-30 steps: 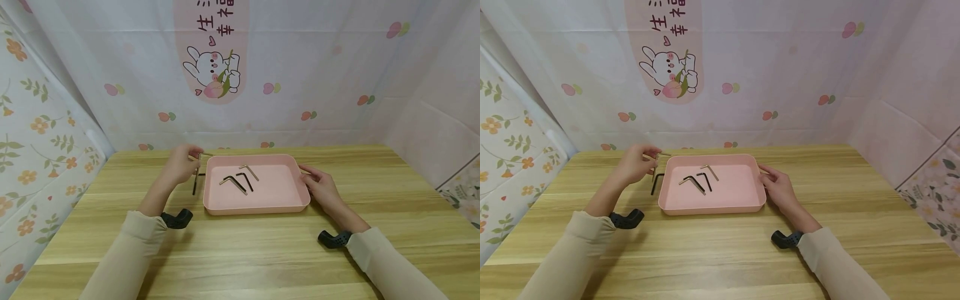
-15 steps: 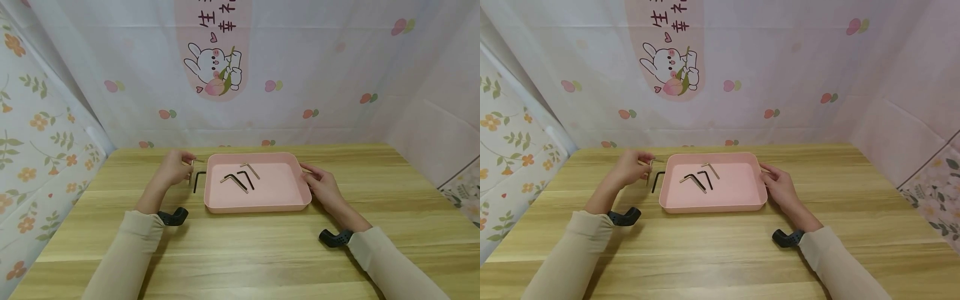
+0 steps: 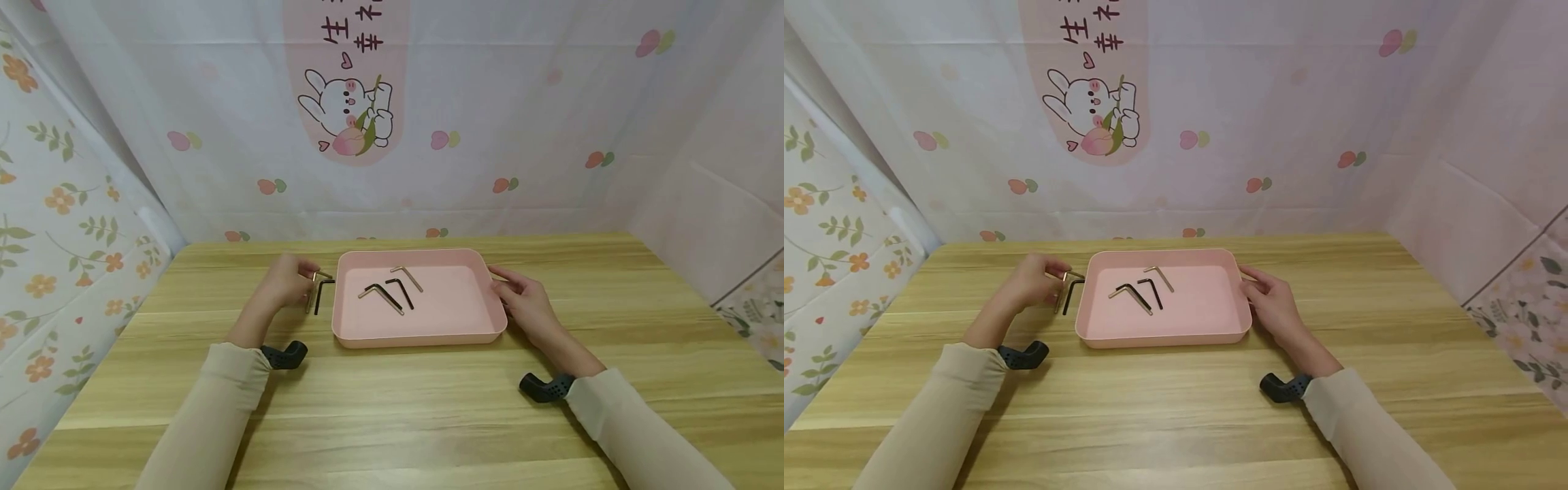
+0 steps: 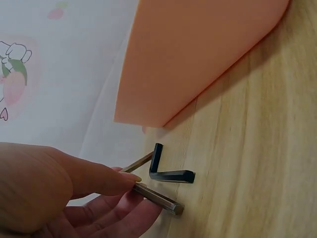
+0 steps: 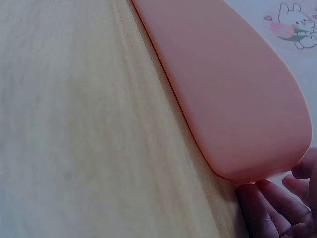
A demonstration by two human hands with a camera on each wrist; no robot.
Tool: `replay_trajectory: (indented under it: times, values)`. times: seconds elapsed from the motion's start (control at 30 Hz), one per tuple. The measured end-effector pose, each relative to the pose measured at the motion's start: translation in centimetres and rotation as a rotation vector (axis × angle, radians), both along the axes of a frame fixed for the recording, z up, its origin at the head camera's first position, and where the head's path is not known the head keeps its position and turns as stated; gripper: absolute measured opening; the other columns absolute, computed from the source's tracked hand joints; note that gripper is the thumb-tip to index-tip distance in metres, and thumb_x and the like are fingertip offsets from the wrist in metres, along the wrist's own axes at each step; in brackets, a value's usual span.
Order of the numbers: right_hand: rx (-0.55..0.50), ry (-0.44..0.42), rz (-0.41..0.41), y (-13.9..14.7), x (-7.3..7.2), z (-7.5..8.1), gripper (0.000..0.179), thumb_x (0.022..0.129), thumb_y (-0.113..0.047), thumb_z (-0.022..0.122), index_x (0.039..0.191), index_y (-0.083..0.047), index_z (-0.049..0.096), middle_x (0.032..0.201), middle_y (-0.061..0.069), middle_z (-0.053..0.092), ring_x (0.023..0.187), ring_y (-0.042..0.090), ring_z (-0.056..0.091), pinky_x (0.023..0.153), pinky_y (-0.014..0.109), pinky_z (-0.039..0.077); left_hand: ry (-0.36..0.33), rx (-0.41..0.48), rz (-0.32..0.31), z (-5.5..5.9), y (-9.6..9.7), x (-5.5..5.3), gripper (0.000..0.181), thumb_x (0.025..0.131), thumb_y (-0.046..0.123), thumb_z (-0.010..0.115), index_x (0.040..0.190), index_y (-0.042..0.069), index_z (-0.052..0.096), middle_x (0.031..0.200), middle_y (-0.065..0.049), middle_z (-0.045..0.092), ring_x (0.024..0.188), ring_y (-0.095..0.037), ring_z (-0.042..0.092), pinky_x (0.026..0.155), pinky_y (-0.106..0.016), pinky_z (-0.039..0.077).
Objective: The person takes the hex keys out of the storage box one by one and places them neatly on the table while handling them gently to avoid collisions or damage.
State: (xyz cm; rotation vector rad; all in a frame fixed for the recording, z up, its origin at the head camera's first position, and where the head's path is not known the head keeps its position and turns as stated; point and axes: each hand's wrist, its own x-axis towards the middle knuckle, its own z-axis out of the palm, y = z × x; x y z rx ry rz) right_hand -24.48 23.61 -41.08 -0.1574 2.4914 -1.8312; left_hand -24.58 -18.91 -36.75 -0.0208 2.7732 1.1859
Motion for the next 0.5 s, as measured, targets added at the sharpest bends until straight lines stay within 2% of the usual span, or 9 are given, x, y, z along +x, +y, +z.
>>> replay_trajectory:
  times: [0.2, 0.37, 0.5]
  values:
    - [0.004, 0.001, 0.001, -0.03, -0.12, -0.13, 0.050, 0.104, -0.022, 0.056, 0.151, -0.006, 0.047, 0.113, 0.000, 0.073, 0.090, -0.005, 0.068, 0.074, 0.017, 0.058, 0.009, 0.008, -0.008, -0.39, -0.04, -0.12, 0.038, 0.089, -0.006, 0.055, 0.125, -0.010, 0.064, 0.113, -0.026, 0.062, 0.092, -0.027, 0.062, 0.064, -0.029, 0.060]
    - [0.003, 0.000, 0.000, 0.00, -0.28, -0.24, 0.050, 0.104, -0.023, 0.056, 0.150, -0.007, 0.048, 0.107, -0.005, 0.072, 0.089, -0.005, 0.068, 0.074, 0.017, 0.058, -0.011, 0.015, 0.018, -0.47, 0.16, -0.03, 0.036, 0.090, -0.004, 0.058, 0.125, -0.012, 0.063, 0.114, -0.026, 0.062, 0.088, -0.024, 0.065, 0.064, -0.029, 0.062]
    - [0.001, -0.002, -0.003, -0.01, -0.21, -0.21, 0.049, 0.104, -0.022, 0.057, 0.150, -0.007, 0.048, 0.112, 0.001, 0.073, 0.090, -0.005, 0.068, 0.074, 0.017, 0.058, -0.017, 0.030, 0.040, -0.46, 0.44, 0.08, 0.037, 0.090, -0.003, 0.058, 0.125, -0.013, 0.063, 0.112, -0.025, 0.062, 0.083, -0.021, 0.064, 0.063, -0.028, 0.062]
